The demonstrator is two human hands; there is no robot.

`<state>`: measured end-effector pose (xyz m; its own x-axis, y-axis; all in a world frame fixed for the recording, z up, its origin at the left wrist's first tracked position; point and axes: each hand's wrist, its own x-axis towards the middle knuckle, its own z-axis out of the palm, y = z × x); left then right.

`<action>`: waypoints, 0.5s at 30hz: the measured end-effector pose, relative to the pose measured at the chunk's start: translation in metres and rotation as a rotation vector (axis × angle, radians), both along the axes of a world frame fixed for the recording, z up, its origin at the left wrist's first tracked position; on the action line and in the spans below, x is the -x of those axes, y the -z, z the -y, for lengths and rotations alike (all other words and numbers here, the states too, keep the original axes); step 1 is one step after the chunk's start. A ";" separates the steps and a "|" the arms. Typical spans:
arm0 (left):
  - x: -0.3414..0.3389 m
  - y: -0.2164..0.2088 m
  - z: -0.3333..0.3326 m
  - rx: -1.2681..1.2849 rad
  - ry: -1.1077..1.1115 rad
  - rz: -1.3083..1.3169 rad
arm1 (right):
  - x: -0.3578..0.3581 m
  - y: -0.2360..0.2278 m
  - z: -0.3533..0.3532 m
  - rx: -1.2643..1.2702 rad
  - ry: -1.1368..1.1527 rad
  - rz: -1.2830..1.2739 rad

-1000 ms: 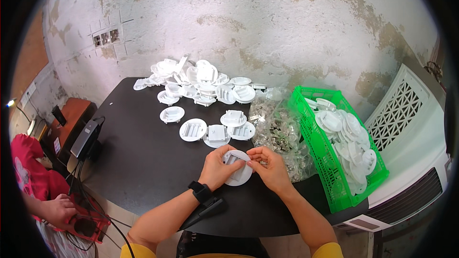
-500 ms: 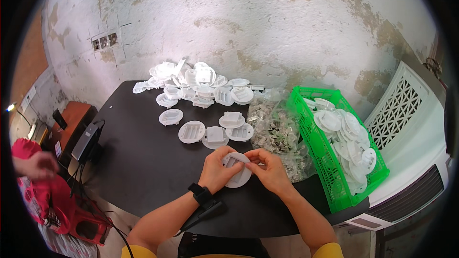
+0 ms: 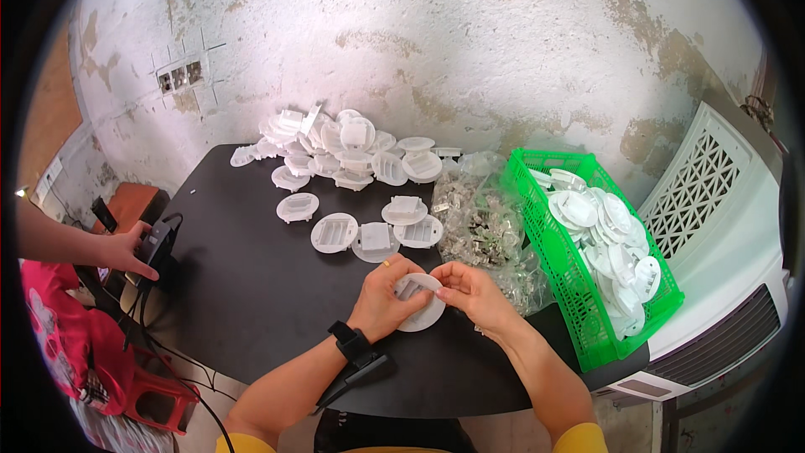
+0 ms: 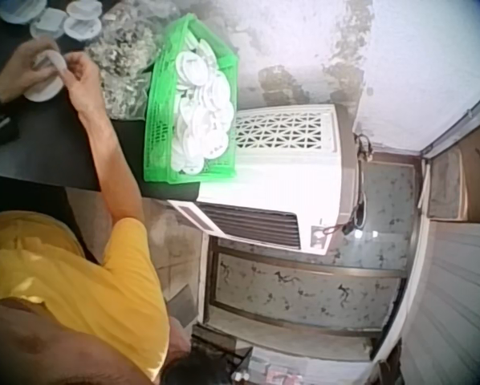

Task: Assembling white plastic parts with small metal components.

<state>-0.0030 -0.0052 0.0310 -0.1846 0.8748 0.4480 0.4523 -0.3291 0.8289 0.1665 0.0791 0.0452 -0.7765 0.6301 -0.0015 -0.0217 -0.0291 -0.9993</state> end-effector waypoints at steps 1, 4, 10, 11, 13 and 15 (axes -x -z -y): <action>0.000 -0.001 0.000 -0.002 0.002 -0.001 | -0.001 0.000 -0.001 0.019 -0.015 0.014; 0.000 0.001 -0.001 0.008 -0.013 -0.013 | 0.002 0.004 -0.004 0.067 -0.024 0.009; 0.003 0.004 -0.004 0.148 -0.018 0.279 | 0.006 0.007 -0.002 0.188 0.051 -0.096; 0.004 0.007 -0.006 0.163 -0.005 0.373 | 0.006 0.008 -0.002 0.205 0.060 -0.129; 0.005 0.008 -0.007 0.176 0.007 0.468 | 0.006 0.007 -0.003 0.210 0.061 -0.121; 0.008 0.007 -0.007 0.247 -0.004 0.643 | 0.006 0.006 -0.002 0.214 0.064 -0.114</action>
<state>-0.0107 0.0013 0.0244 -0.3502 0.9360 0.0357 -0.1537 -0.0951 0.9835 0.1606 0.0811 0.0395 -0.7381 0.6724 -0.0549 -0.1425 -0.2348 -0.9615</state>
